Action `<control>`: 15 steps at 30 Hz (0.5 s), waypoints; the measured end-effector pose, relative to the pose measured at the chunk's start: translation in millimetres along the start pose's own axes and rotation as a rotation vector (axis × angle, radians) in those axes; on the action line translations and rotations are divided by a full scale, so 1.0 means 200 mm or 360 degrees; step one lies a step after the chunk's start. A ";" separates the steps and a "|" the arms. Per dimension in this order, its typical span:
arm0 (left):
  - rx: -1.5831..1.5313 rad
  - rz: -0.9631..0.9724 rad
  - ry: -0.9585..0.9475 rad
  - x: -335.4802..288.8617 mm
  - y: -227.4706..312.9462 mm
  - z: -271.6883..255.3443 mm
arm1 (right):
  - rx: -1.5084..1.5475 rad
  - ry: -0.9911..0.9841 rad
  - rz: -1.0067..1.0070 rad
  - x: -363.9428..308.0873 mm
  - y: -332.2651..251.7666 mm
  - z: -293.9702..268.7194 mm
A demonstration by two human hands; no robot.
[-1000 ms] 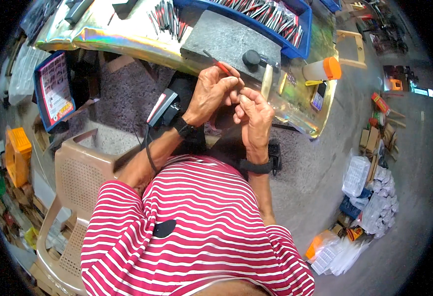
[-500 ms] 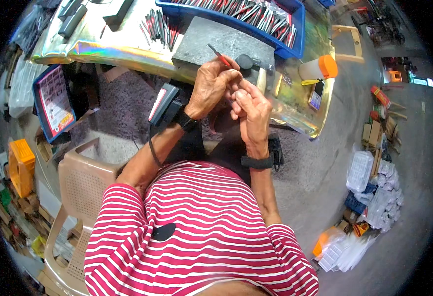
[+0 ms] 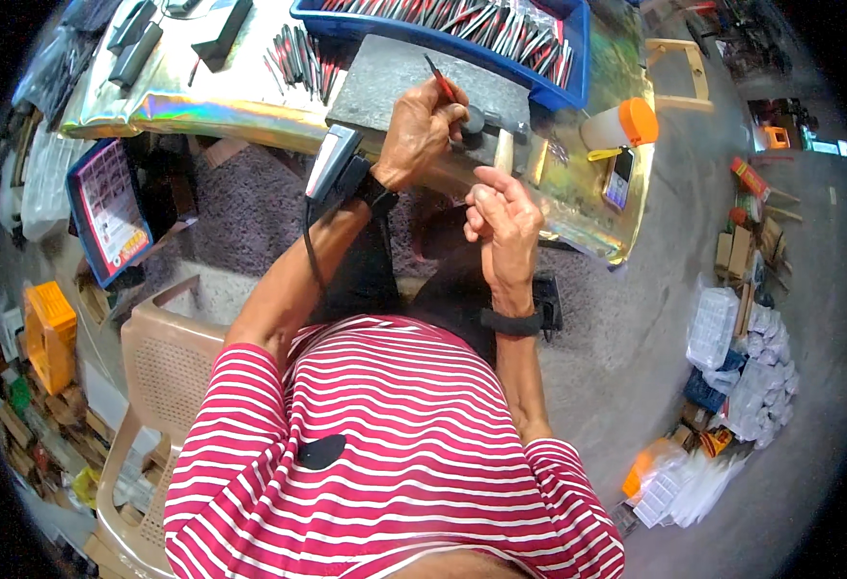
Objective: The person holds a small metal rod against a block and strikes the end of it with a hammer, repeating this process for multiple rods taken from a blue bin.
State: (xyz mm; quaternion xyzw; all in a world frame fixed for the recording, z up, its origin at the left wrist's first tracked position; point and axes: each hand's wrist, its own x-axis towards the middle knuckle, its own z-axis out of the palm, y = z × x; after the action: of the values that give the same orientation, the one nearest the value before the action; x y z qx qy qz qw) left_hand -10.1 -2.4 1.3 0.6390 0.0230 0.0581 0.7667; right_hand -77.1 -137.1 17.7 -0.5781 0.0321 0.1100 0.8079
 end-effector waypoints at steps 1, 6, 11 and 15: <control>0.0002 -0.0002 -0.0004 0.00 -0.01 0.00 | 0.0003 0.0004 0.0000 -0.01 0.00 -0.02; 0.0099 -0.0010 -0.0102 0.03 -0.04 0.00 | 0.0063 0.0111 -0.0028 -0.03 -0.01 -0.10; 0.0118 0.0039 -0.0102 0.03 -0.05 0.00 | 0.0061 0.0152 -0.0079 -0.04 -0.01 -0.13; 0.0062 0.0043 -0.0045 0.03 -0.05 0.01 | 0.0073 0.0162 -0.0073 -0.04 0.00 -0.13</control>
State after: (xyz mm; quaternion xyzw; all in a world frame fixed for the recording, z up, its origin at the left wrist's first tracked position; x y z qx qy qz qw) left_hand -3.4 -5.9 -8.2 0.6547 0.0046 0.0592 0.7536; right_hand -83.1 -163.5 10.0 -0.5648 0.0625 0.0610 0.8206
